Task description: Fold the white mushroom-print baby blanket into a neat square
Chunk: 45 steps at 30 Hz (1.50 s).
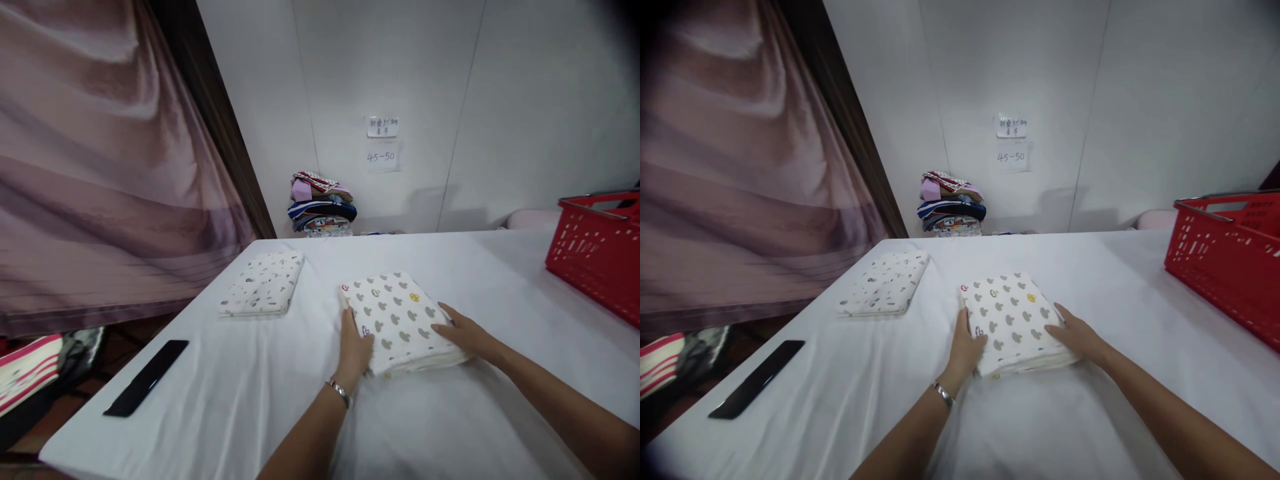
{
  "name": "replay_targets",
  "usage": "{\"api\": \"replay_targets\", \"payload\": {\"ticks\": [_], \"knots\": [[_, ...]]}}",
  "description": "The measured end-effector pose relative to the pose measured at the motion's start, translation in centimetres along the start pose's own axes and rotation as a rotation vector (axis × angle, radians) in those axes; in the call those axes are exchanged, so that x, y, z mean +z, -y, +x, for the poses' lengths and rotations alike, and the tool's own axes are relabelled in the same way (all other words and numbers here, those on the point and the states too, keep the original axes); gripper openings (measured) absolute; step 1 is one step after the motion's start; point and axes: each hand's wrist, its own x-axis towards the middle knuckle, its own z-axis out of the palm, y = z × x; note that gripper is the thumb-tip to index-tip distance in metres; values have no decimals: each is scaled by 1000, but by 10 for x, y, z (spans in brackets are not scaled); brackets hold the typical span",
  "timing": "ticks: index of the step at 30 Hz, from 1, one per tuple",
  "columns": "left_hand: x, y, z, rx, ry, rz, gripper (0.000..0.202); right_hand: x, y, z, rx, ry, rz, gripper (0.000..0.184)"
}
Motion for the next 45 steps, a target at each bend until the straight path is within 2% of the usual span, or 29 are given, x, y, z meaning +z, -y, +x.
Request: {"api": "replay_targets", "payload": {"ticks": [3,5,7,9,11,14,17,20,23,30,34,37,40,42,45], "knots": [[-14,6,16,-12,39,-60,77,8,7,-29,-73,104,119,82],[-21,11,23,-45,93,-87,75,13,9,-46,-94,101,125,82],[-25,14,24,-45,128,-89,73,14,10,-57,-56,53,45,84],[-27,15,20,-27,108,-59,70,13,11,-63,-42,-16,-74,83],[-29,15,11,13,58,-22,64,11,15,-69,-108,-117,-174,75],[-38,12,-9,157,13,17,49,11,22,-80,-334,-229,-202,56],[-50,11,-30,391,91,78,34,16,26,-90,-574,-137,-199,45],[-58,13,-42,545,220,181,26,25,26,-94,-685,-89,-248,39],[-61,18,-45,566,253,259,23,31,23,-93,-685,-145,-275,36],[-56,30,-41,616,202,244,28,40,18,-95,-678,-194,-298,35],[-53,35,-42,650,178,258,26,48,11,-96,-767,-302,-294,28],[-53,31,-47,675,141,313,23,51,8,-97,-838,-368,-298,24],[-52,21,-54,723,112,406,24,51,9,-97,-858,-375,-326,25],[-50,14,-56,763,120,445,29,51,11,-98,-865,-367,-342,26],[-44,9,-55,793,162,453,21,53,14,-99,-853,-388,-340,25]]}}
